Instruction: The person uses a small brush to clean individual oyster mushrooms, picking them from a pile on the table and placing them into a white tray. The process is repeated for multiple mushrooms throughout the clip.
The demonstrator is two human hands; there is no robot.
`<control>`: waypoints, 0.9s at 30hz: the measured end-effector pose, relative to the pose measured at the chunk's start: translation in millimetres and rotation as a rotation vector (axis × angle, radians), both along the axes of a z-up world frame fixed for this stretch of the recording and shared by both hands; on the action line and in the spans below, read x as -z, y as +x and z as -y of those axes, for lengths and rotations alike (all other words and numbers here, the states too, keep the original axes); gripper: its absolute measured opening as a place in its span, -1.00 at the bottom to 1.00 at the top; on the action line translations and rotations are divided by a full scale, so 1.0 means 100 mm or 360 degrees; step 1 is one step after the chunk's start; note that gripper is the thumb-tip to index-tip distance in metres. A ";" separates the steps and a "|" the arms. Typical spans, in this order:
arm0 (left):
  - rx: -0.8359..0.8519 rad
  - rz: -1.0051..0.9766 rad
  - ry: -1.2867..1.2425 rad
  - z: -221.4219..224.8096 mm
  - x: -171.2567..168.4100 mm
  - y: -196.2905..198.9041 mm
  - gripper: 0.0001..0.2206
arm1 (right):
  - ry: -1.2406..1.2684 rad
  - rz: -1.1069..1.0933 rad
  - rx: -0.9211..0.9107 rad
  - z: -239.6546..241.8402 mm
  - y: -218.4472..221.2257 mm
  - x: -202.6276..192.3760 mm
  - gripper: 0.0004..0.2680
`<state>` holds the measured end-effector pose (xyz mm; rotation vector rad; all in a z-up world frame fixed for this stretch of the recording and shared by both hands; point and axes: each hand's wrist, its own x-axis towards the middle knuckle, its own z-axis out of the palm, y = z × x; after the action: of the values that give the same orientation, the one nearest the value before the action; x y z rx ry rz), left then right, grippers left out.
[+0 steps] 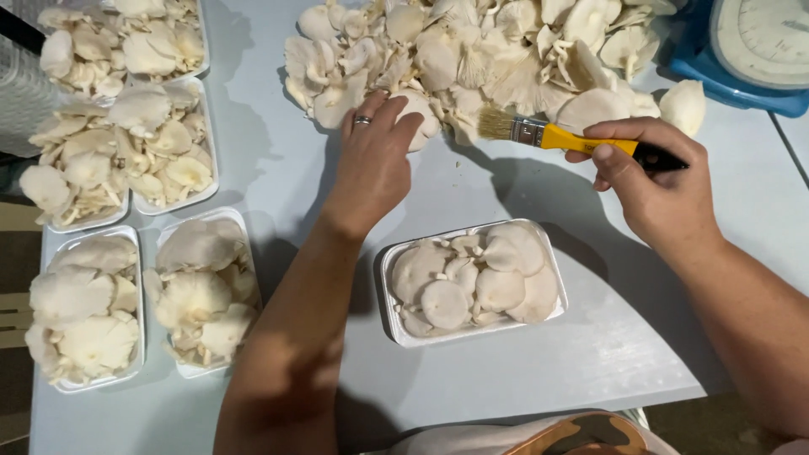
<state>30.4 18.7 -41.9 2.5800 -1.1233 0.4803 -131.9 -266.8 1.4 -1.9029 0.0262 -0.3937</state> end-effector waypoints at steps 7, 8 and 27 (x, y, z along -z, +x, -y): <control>-0.0059 0.0166 0.0253 -0.10 0.08 0.11 -0.64 | -0.0016 0.0017 -0.0014 -0.01 0.01 0.04 -0.83; -0.0028 0.0235 0.0172 -0.10 0.08 0.12 -0.71 | -0.0016 0.0017 -0.0004 -0.02 0.01 0.03 -0.84; -0.0068 -0.2318 -0.2326 0.05 -0.17 -0.04 -0.89 | 0.0773 0.0140 -0.0370 0.14 -0.08 0.07 -0.81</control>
<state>26.0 13.3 -25.3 1.0107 0.0081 -0.4573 -139.4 -280.5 -6.0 -1.3894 -0.1448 -0.2810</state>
